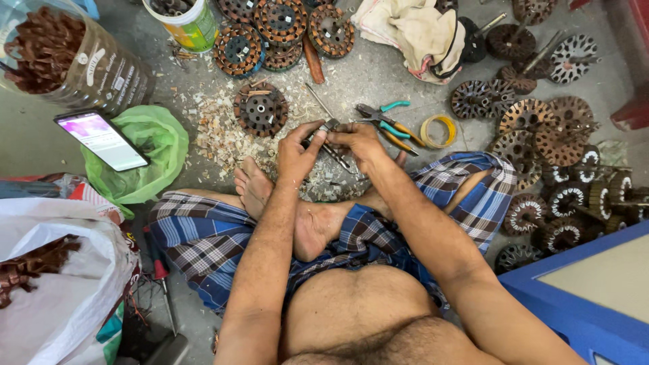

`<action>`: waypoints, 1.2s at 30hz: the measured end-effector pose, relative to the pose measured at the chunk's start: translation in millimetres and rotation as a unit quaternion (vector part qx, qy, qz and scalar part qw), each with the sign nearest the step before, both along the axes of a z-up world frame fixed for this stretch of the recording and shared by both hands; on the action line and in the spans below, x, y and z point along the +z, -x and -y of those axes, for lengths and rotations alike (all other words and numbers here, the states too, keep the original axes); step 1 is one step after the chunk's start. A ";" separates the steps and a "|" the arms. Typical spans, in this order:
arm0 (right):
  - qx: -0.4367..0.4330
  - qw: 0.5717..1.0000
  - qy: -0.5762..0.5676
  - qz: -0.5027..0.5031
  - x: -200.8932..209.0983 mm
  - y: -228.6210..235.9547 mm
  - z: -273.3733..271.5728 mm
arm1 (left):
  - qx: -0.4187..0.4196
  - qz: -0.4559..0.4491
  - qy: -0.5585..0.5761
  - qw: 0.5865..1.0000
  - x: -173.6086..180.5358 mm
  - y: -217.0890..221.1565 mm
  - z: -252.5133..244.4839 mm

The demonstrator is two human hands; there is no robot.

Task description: The person sits on the floor and uses pliers and a screwdriver to remove copper windings from circular motor stators. They extract the copper wire, place it into a nearby bag, and continue working on multiple stator units.

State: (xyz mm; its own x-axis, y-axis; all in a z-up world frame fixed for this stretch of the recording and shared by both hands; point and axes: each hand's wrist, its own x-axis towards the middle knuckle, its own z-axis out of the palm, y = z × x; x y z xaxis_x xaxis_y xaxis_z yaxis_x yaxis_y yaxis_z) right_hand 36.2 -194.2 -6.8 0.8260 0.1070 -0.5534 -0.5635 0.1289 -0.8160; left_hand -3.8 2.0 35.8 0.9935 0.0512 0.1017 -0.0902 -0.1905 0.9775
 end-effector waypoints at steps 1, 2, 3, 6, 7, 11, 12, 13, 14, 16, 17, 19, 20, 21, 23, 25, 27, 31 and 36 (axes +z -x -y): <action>0.011 1.000 0.012 0.010 -2.0 0.0 1.9 | -0.004 0.006 -0.005 1.000 1.7 -0.5 0.1; -0.002 1.000 0.000 0.017 -4.4 3.6 3.9 | -0.010 0.009 -0.010 1.000 3.0 1.2 1.2; -0.014 0.999 -0.013 0.025 -6.9 8.6 4.5 | -0.015 0.013 -0.015 1.000 4.6 3.1 2.0; -0.034 0.998 0.022 0.050 -8.3 14.8 5.1 | -0.027 -0.022 -0.087 0.996 10.5 5.0 5.1; -0.038 0.997 0.045 0.057 -8.0 16.0 4.3 | -0.031 -0.023 -0.084 0.996 11.9 5.4 6.5; -0.045 0.997 0.040 0.041 -2.3 23.8 5.4 | -0.040 -0.051 -0.087 0.994 12.9 6.8 8.8; -0.034 0.997 0.048 0.043 0.7 26.9 8.2 | -0.041 -0.062 -0.092 0.993 12.3 7.4 9.0; -0.023 0.997 0.057 0.045 3.6 30.0 10.2 | -0.019 -0.088 -0.088 0.992 11.4 6.8 8.1; -0.018 0.996 0.082 0.040 7.2 35.3 13.6 | 0.001 -0.113 -0.082 0.990 10.1 6.1 7.8; -0.011 0.990 0.133 0.033 17.1 48.0 21.2 | 0.010 -0.049 -0.095 0.994 8.6 2.9 9.2; -0.018 0.995 0.080 0.063 24.4 46.5 26.9 | 0.000 0.040 -0.112 0.993 8.2 1.3 11.6; -0.013 0.994 -0.034 0.108 35.7 52.3 28.3 | 0.000 0.135 -0.143 0.980 5.1 8.2 12.1; -0.037 0.992 -0.048 0.114 41.4 53.5 26.7 | -0.001 0.149 -0.157 0.976 4.0 8.6 13.3; -0.061 0.989 -0.062 0.120 48.7 53.8 27.3 | -0.002 0.162 -0.170 0.972 3.7 9.9 13.4; -0.084 0.981 -0.090 0.149 65.4 50.4 28.4 | -0.028 0.169 -0.169 0.971 6.6 7.0 11.9; -0.085 0.972 -0.119 0.185 78.9 54.2 28.9 | -0.055 0.171 -0.190 0.965 11.1 8.7 13.1; -0.072 0.964 -0.125 0.226 88.1 56.3 28.0 | -0.077 0.170 -0.234 0.954 17.2 14.0 14.4; -0.036 0.958 -0.116 0.260 92.3 61.1 27.1 | -0.083 0.158 -0.249 0.952 34.5 27.7 14.8; -0.029 0.959 -0.119 0.254 86.1 70.6 24.7 | -0.045 0.064 -0.032 0.996 67.7 59.5 13.4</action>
State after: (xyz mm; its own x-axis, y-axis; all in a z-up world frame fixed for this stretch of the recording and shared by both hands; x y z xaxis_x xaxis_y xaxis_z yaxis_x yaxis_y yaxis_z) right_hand -34.4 -218.8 79.3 0.9911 0.1264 -0.0428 -0.0865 0.3645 -0.9272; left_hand -63.3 -11.4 103.5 0.9726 -0.0477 0.2277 -0.2324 -0.2382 0.9430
